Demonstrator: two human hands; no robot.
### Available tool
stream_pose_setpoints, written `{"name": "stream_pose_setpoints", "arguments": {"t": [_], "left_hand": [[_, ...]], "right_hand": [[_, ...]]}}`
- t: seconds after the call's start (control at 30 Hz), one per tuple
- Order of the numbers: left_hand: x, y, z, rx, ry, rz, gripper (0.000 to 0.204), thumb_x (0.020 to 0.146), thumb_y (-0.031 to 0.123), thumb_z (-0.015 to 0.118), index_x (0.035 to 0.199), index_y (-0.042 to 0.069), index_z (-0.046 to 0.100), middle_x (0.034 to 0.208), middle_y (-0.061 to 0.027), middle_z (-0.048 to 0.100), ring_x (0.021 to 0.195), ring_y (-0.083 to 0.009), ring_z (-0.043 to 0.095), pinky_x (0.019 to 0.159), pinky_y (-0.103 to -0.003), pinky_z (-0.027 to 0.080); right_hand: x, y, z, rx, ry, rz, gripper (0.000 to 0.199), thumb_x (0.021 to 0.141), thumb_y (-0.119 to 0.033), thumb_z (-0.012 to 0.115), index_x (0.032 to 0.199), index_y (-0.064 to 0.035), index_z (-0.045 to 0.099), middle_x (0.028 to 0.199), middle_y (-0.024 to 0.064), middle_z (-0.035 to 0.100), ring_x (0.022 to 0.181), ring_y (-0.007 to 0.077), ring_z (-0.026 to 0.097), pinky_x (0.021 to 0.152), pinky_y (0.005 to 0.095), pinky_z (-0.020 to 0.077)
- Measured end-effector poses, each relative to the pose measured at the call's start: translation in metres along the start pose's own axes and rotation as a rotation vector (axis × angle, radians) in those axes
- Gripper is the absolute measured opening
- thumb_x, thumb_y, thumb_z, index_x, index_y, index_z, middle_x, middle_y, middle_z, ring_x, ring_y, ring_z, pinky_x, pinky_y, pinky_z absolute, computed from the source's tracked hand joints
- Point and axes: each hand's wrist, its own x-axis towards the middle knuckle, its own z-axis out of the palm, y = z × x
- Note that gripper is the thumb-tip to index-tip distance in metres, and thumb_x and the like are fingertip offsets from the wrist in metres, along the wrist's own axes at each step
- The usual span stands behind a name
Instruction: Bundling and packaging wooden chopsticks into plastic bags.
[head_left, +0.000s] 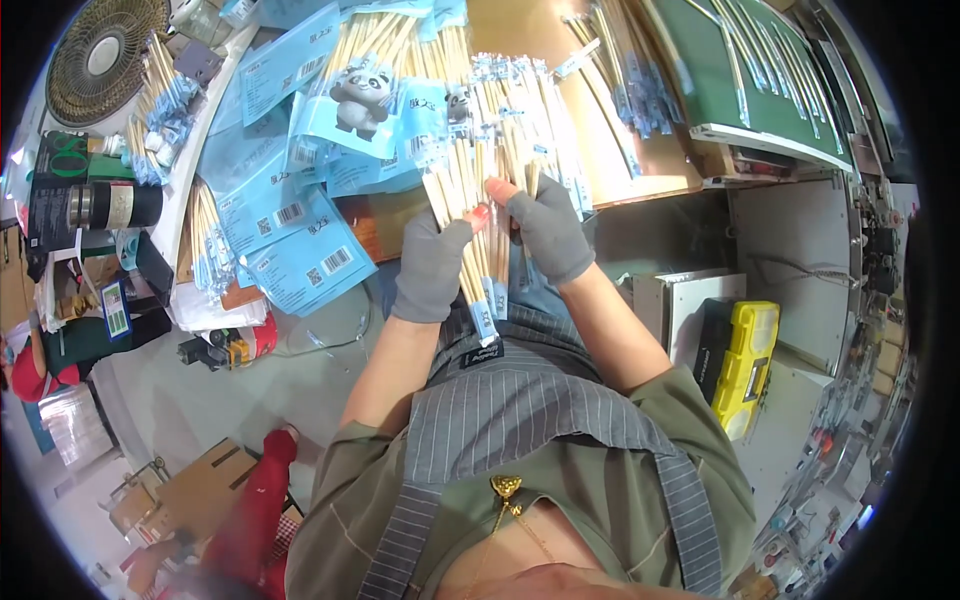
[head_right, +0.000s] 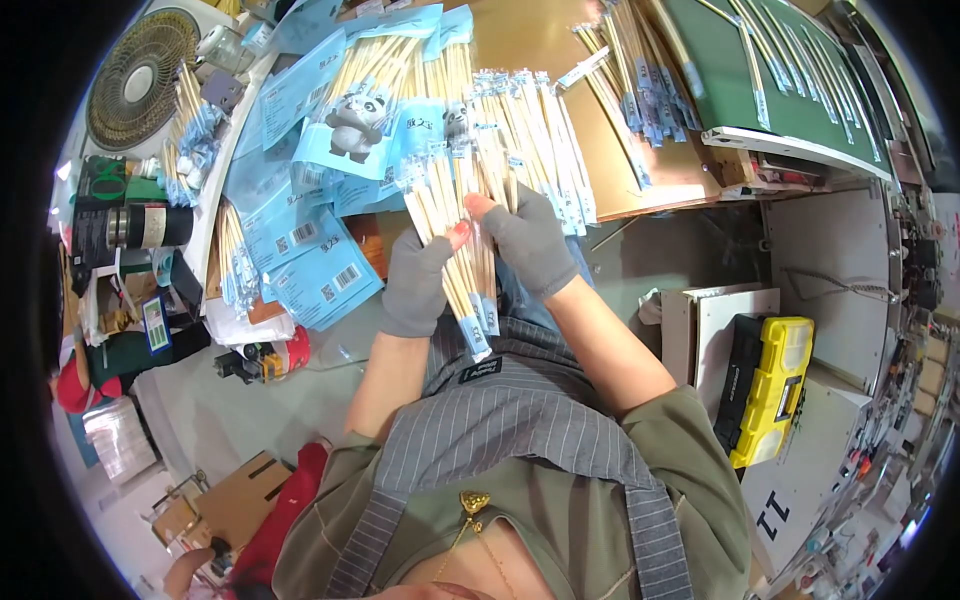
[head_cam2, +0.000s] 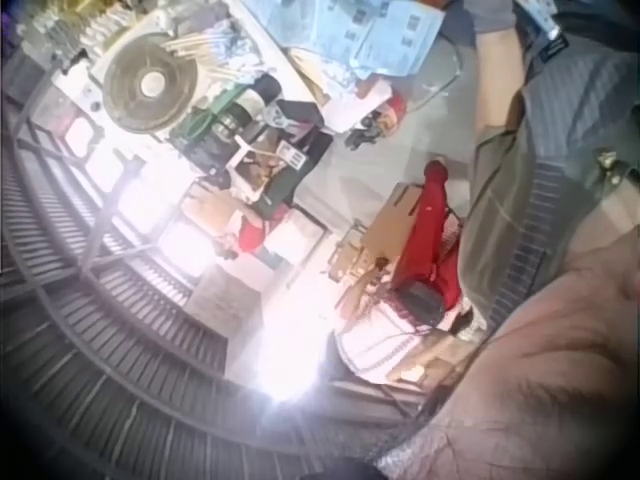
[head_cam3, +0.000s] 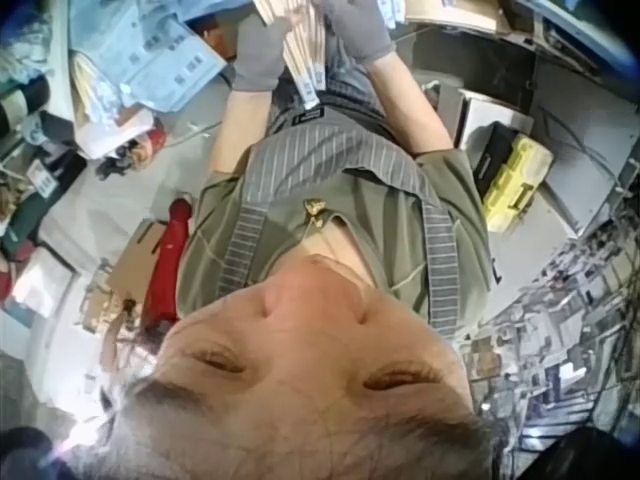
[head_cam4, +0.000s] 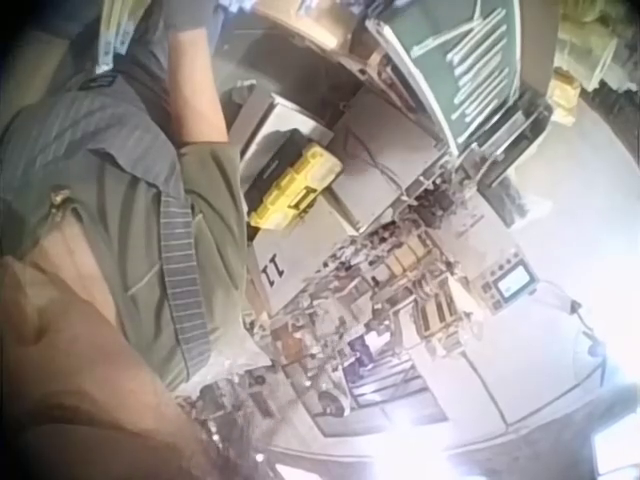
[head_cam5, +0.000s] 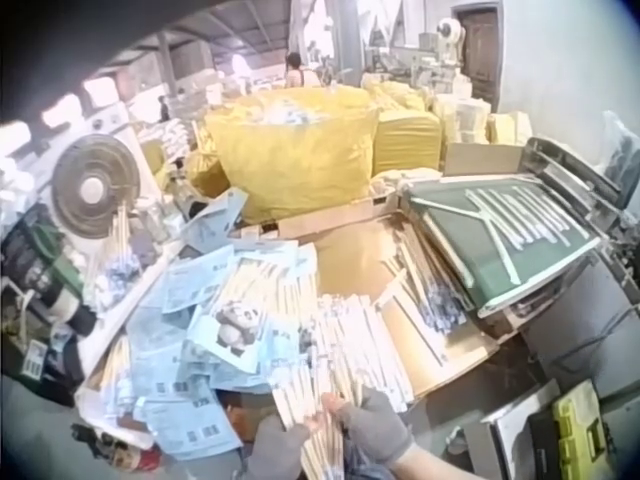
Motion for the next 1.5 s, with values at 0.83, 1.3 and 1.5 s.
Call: {"name": "stream_pose_setpoints", "arguments": {"t": [0.83, 1.3, 1.5], "left_hand": [[-0.004, -0.006, -0.015, -0.076, -0.011, -0.137, 0.023, 0.083, 0.011, 0.065, 0.103, 0.0, 0.064, 0.09, -0.0045, 0.065, 0.078, -0.0104, 0.059, 0.07, -0.025, 0.047], [-0.041, -0.038, -0.035, -0.134, -0.085, -0.154, 0.029, 0.09, 0.017, 0.053, 0.111, -0.002, 0.06, 0.1, -0.0042, 0.063, 0.09, -0.0102, 0.055, 0.082, -0.025, 0.042], [-0.045, -0.021, -0.024, 0.087, -0.046, -0.031, 0.029, 0.09, 0.017, 0.051, 0.111, -0.002, 0.059, 0.098, -0.0035, 0.062, 0.09, -0.0105, 0.055, 0.083, -0.025, 0.042]], "right_hand": [[-0.008, 0.006, -0.03, 0.285, -0.078, 0.186, 0.043, 0.089, -0.025, 0.059, 0.125, -0.0037, 0.051, 0.063, -0.0042, 0.045, 0.048, 0.0061, 0.038, 0.045, 0.0199, 0.0297], [-0.025, 0.029, -0.015, 0.04, -0.093, 0.255, 0.027, 0.079, -0.022, 0.07, 0.091, 0.0013, 0.061, 0.064, -0.0015, 0.052, 0.046, 0.0051, 0.041, 0.043, 0.0205, 0.0306], [-0.026, 0.026, -0.011, -0.034, -0.091, 0.216, 0.027, 0.079, -0.022, 0.07, 0.09, 0.0005, 0.06, 0.063, -0.0021, 0.049, 0.047, 0.0051, 0.041, 0.044, 0.0203, 0.0311]]}}
